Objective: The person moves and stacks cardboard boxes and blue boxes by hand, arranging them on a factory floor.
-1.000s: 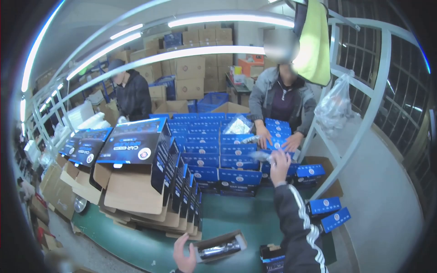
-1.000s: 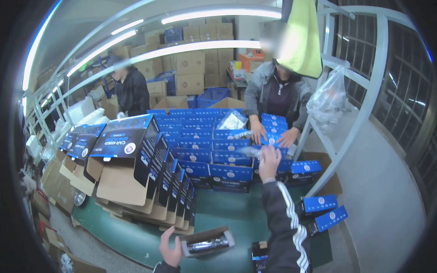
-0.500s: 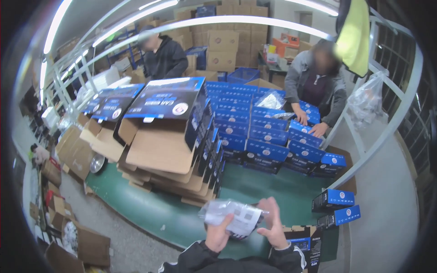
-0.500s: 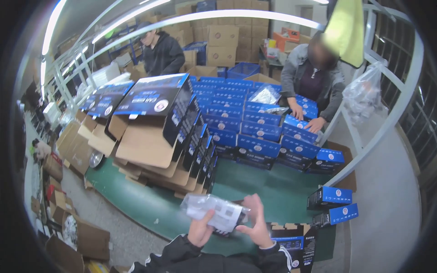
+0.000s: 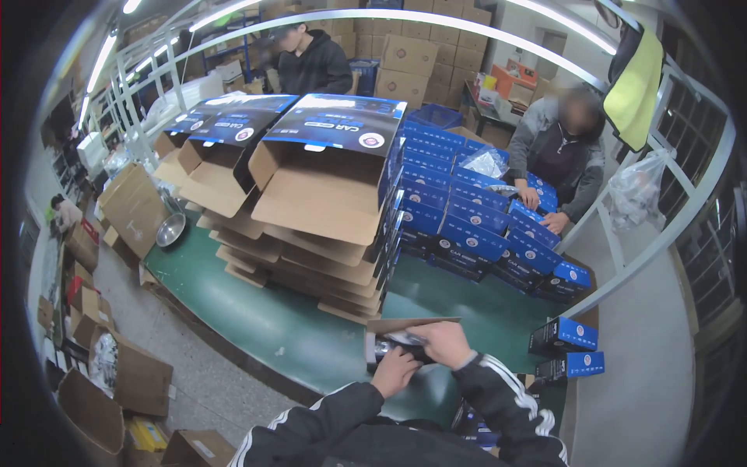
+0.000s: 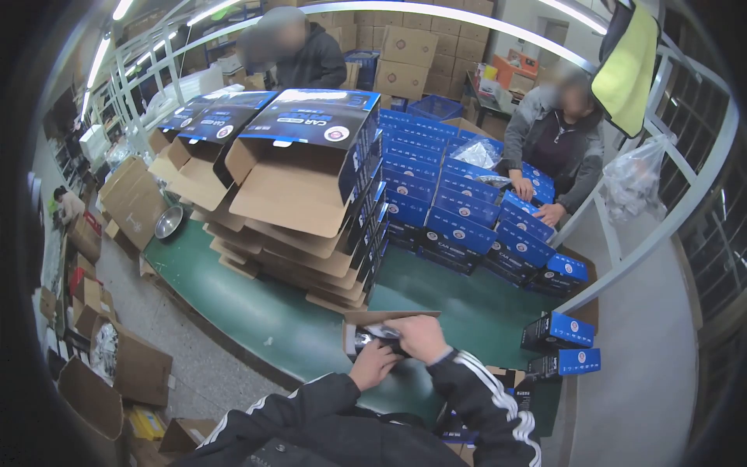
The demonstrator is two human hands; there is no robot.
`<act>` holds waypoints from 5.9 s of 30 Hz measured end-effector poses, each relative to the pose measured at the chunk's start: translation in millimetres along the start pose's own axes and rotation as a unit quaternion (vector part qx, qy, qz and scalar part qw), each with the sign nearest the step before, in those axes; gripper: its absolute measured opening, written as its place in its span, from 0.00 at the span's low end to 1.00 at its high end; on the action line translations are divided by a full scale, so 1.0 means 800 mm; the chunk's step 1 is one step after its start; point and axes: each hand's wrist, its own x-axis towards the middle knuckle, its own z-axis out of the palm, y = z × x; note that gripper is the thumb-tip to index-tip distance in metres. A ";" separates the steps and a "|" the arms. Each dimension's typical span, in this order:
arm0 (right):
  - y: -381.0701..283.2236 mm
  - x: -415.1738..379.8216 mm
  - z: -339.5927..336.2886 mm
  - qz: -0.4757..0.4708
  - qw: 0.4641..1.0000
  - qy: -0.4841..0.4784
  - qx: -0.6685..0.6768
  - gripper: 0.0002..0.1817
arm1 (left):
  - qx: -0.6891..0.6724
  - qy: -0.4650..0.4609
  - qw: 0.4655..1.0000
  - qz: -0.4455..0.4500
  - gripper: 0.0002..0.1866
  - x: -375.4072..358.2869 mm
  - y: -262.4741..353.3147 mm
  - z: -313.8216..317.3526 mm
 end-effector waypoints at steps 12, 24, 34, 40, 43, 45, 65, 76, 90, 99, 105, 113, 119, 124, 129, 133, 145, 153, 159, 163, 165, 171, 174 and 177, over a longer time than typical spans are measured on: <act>-0.037 0.076 0.064 0.311 0.809 -0.435 0.243 0.52 | -0.147 -0.019 0.986 0.072 0.08 -0.020 -0.008 -0.021; -0.051 -0.034 0.059 -0.041 0.968 0.152 0.193 0.13 | -0.184 0.120 0.973 0.071 0.10 -0.025 0.008 -0.093; 0.053 -0.068 0.104 0.375 0.582 0.196 0.694 0.22 | -0.369 0.009 0.838 -0.401 0.35 0.016 -0.093 -0.084; 0.033 -0.076 0.093 0.406 0.627 0.188 0.638 0.49 | -0.406 0.040 0.832 -0.375 0.28 0.009 -0.078 -0.063; 0.040 -0.081 0.107 0.351 0.604 0.263 0.666 0.45 | -0.442 0.112 0.823 -0.339 0.30 0.014 -0.068 -0.046; 0.038 -0.080 0.117 0.329 0.579 0.302 0.682 0.41 | -0.456 0.125 0.818 -0.327 0.30 0.016 -0.067 -0.053; 0.068 -0.051 0.061 0.052 0.997 -0.049 -0.011 0.44 | 0.080 -0.177 0.975 0.111 0.31 0.068 -0.108 -0.085; 0.077 -0.053 0.057 0.000 0.995 -0.087 -0.042 0.39 | 0.187 -0.222 0.954 0.077 0.28 0.061 -0.061 -0.100; 0.047 -0.070 0.091 0.101 0.984 0.069 -0.128 0.39 | 0.235 -0.177 0.955 0.041 0.44 0.059 -0.064 -0.070; -0.030 -0.029 0.134 0.551 0.481 0.316 0.604 0.23 | 0.290 -0.133 0.946 -0.051 0.45 0.053 -0.021 -0.043; -0.010 -0.037 0.162 0.425 0.652 0.347 0.523 0.21 | 0.327 -0.077 0.941 -0.048 0.44 0.051 -0.026 -0.032; -0.013 -0.045 0.172 0.392 0.674 0.369 0.506 0.18 | 0.294 -0.102 0.948 -0.067 0.44 0.048 -0.025 -0.032; -0.025 -0.028 0.175 0.439 0.675 0.382 0.453 0.17 | 0.303 -0.105 0.944 -0.082 0.45 0.052 -0.019 -0.030; -0.039 -0.021 0.166 0.490 0.722 0.319 0.371 0.10 | 0.304 -0.089 0.943 -0.103 0.38 0.044 -0.019 -0.021; -0.043 -0.058 0.128 0.470 0.732 0.307 0.387 0.26 | 0.106 -0.102 0.987 -0.072 0.31 0.056 0.011 -0.057; -0.052 -0.118 0.043 0.432 0.596 0.448 0.507 0.43 | -0.009 -0.043 0.998 0.047 0.29 0.090 0.096 -0.099; 0.039 -0.389 -0.092 0.374 0.283 0.797 0.380 0.32 | -0.347 -0.155 0.881 0.281 0.21 0.207 0.322 0.014; 0.212 -0.531 -0.024 0.580 0.366 0.583 0.435 0.45 | -0.026 -0.460 0.887 0.012 0.48 0.253 0.219 0.229; 0.213 -0.479 -0.037 0.614 0.371 0.487 0.498 0.50 | -0.115 -0.561 0.815 -0.086 0.53 0.223 0.206 0.220; 0.211 -0.477 -0.043 0.630 0.375 0.466 0.496 0.51 | -0.179 -0.544 0.812 -0.106 0.54 0.235 0.217 0.201; 0.212 -0.482 -0.037 0.637 0.381 0.455 0.492 0.52 | -0.260 -0.487 0.820 -0.154 0.55 0.268 0.229 0.189; 0.214 -0.491 -0.014 0.623 0.369 0.467 0.507 0.54 | -0.401 -0.308 0.828 -0.243 0.48 0.427 0.258 0.233; 0.213 -0.500 0.009 0.558 0.404 0.521 0.503 0.48 | -0.395 -0.304 0.853 -0.155 0.37 0.423 0.276 0.255; 0.215 -0.499 0.030 0.510 0.405 0.585 0.484 0.39 | -0.400 -0.276 0.870 -0.083 0.33 0.413 0.283 0.248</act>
